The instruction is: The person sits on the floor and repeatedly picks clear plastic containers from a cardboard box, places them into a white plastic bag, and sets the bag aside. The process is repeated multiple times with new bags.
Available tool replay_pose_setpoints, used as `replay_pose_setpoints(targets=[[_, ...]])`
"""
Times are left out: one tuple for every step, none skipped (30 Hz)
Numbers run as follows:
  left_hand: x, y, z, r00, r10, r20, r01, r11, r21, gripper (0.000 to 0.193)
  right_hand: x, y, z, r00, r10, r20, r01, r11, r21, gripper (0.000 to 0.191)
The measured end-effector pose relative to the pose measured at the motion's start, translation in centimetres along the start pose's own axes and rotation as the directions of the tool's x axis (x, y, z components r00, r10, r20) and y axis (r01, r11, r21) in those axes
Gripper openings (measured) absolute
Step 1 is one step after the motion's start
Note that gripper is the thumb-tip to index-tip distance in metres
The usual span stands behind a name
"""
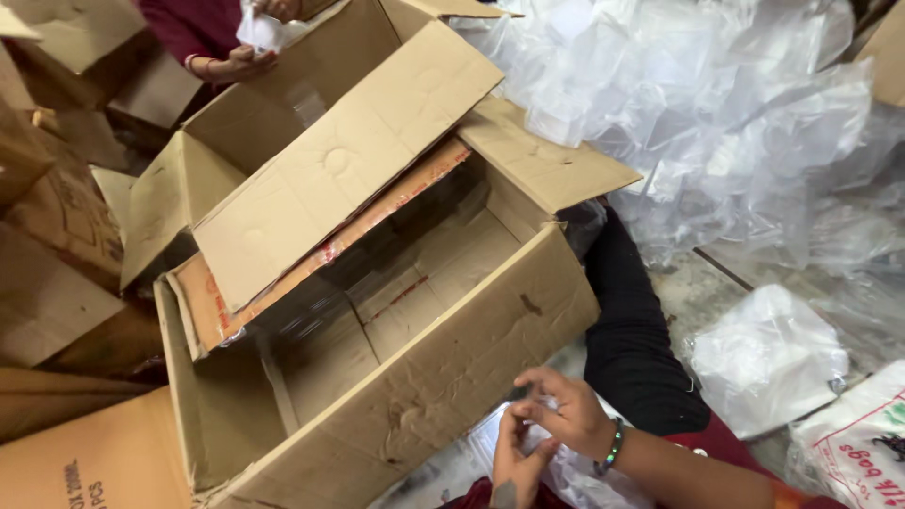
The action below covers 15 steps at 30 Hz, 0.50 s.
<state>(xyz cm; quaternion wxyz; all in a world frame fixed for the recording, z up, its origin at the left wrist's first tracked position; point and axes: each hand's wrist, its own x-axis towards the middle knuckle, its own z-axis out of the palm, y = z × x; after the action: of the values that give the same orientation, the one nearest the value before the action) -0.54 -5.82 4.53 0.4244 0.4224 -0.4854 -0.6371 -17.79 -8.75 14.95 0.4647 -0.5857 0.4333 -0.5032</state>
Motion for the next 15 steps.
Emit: replay_pose_setpoints(targets=[[-0.2,-0.1,0.0,1.000,0.015,0.016,-0.015,1.000,-0.013,0.062,-0.5,-0.8,-0.2,1.000,-0.016,0.026,0.016,1.000,0.003,0.037],[-0.3,-0.2,0.1,0.999,0.033,0.033,-0.032,0.999,-0.029,0.059,-0.9,-1.5,-0.2,0.999,-0.024,0.049,0.022,0.999,0.030,0.037],[-0.5,-0.5,0.4,0.998,0.049,0.047,-0.046,0.998,-0.049,0.056,-1.6,-2.2,-0.2,0.997,-0.028,0.075,0.024,0.998,0.055,0.037],[-0.6,-0.8,0.9,0.999,0.039,0.028,-0.037,0.995,-0.094,0.045,-2.3,-2.8,-0.1,0.994,-0.029,0.102,0.020,0.996,0.081,0.038],[-0.5,-1.3,1.3,1.000,0.029,0.010,-0.028,0.990,-0.137,0.034,-3.0,-3.1,0.1,0.996,-0.066,0.058,0.066,0.998,0.013,0.042],[-0.5,-1.7,1.6,1.000,0.019,-0.005,-0.019,0.984,-0.177,0.023,-3.7,-3.3,0.4,0.994,-0.110,0.014,0.111,0.992,-0.055,0.047],[-0.5,-2.1,1.8,0.998,0.067,-0.009,-0.068,0.968,-0.244,0.017,-4.2,-3.1,0.8,0.987,-0.158,-0.032,0.153,0.981,-0.120,0.052],[-0.4,-2.4,1.7,0.993,0.113,-0.014,-0.112,0.947,-0.302,0.011,-4.7,-2.7,1.2,0.983,-0.174,-0.060,0.161,0.970,-0.183,0.052],[-0.4,-2.5,1.6,0.987,0.161,-0.019,-0.157,0.922,-0.354,0.005,-5.0,-1.9,1.5,0.976,-0.197,-0.090,0.171,0.955,-0.242,0.051],[-0.4,-2.4,1.3,0.995,0.096,-0.022,-0.098,0.943,-0.319,0.005,-5.1,-0.9,1.8,0.967,-0.226,-0.120,0.182,0.937,-0.298,0.051],[-0.5,-2.0,1.0,0.999,0.025,-0.030,-0.032,0.958,-0.284,0.007,-5.0,0.4,2.0,0.980,-0.061,-0.190,0.042,0.994,-0.101,0.039],[-0.8,-1.4,0.8,0.998,-0.055,-0.041,0.043,0.967,-0.253,0.010,-4.7,1.8,2.0,0.967,0.121,-0.223,-0.099,0.989,0.106,0.028],[-1.0,-0.5,0.5,0.998,-0.007,-0.060,-0.004,0.983,-0.181,0.009,-5.0,3.0,2.1,0.928,0.304,-0.215,-0.230,0.922,0.310,0.021],[-1.3,0.6,0.3,0.996,0.041,-0.078,-0.050,0.992,-0.112,0.010,-5.3,4.1,2.0,0.927,0.305,-0.220,-0.239,0.929,0.284,0.019],[-1.6,1.9,0.3,0.991,0.092,-0.093,-0.096,0.994,-0.042,0.013,-5.2,5.0,1.8,0.926,0.305,-0.223,-0.246,0.935,0.256,0.019]])
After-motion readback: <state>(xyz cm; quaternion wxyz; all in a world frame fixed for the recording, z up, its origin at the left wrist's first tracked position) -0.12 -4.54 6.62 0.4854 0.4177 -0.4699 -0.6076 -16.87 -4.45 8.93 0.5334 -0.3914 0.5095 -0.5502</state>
